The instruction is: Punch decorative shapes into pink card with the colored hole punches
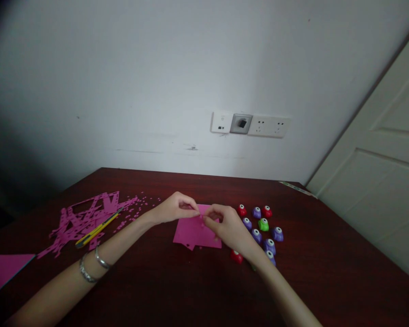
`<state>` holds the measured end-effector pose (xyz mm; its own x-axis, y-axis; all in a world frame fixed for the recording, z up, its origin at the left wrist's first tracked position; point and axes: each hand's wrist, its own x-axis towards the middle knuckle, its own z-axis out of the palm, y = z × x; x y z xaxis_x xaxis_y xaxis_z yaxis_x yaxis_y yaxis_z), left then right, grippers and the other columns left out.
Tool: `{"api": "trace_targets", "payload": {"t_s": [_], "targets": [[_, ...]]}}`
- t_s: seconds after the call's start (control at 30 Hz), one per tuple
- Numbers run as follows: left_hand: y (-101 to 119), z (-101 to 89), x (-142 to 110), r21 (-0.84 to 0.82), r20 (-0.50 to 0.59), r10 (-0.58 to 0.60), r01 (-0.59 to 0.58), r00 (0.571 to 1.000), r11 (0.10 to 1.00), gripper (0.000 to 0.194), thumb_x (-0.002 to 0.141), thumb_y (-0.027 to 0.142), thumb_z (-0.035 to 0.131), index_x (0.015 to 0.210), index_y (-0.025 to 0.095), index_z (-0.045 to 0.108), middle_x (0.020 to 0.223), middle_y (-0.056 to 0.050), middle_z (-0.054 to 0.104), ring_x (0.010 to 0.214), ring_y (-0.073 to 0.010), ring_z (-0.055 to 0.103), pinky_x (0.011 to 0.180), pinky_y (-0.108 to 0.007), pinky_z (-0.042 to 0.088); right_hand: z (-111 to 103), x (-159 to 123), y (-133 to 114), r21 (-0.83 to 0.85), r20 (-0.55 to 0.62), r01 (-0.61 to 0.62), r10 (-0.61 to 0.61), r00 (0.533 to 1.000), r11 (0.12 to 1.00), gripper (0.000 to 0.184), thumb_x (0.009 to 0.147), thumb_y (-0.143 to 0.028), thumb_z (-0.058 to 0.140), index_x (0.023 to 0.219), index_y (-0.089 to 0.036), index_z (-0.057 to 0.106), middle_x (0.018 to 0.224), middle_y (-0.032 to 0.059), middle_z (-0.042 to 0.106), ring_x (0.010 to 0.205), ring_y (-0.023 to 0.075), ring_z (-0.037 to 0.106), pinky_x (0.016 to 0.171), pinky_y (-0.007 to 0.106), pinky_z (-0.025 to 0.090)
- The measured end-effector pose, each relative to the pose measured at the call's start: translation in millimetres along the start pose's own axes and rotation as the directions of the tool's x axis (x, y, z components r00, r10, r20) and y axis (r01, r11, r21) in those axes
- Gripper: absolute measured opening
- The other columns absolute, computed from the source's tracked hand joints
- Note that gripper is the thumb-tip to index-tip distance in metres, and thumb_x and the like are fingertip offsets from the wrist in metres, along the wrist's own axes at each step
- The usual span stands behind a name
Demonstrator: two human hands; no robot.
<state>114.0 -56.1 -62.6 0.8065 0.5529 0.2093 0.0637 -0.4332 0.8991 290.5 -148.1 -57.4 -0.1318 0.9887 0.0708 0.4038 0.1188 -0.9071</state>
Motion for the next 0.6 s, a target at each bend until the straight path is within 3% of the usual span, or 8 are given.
{"api": "trace_targets", "payload": {"t_s": [0.2,0.43,0.6], "targets": [[-1,6.6,1,-0.174,-0.119,-0.128,0.106,0.985,0.979,0.019,0.074,0.031,0.065,0.079,0.014,0.069,0.07,-0.003,0.066,0.062,-0.0093,0.054,0.061,-0.023,0.04,1,7,5,0.157,-0.058,-0.007,0.017,0.998,0.988,0.023,0.072,-0.038,0.061,0.077,-0.015,0.058,0.065,-0.0016,0.058,0.05,0.009,0.052,0.04,0.021,0.047],[0,4.5,1,-0.172,-0.097,-0.15,0.132,0.984,0.976,0.018,0.073,0.029,0.066,0.08,0.014,0.069,0.071,-0.003,0.066,0.064,-0.0101,0.055,0.063,-0.024,0.041,1,10,6,0.193,-0.075,-0.032,0.047,0.996,0.981,0.03,0.071,-0.044,0.063,0.076,-0.015,0.059,0.063,-0.0015,0.058,0.044,0.0074,0.05,0.037,0.02,0.046],[-5,3.6,2,-0.166,-0.073,-0.136,0.122,0.988,0.978,0.02,0.071,0.028,0.067,0.086,0.015,0.069,0.08,-0.005,0.068,0.071,-0.0121,0.059,0.069,-0.027,0.044,3,11,11,0.16,-0.062,-0.007,0.017,0.998,0.987,0.024,0.072,-0.039,0.062,0.075,-0.015,0.06,0.059,-0.0028,0.056,0.044,0.008,0.051,0.037,0.02,0.047]]}}
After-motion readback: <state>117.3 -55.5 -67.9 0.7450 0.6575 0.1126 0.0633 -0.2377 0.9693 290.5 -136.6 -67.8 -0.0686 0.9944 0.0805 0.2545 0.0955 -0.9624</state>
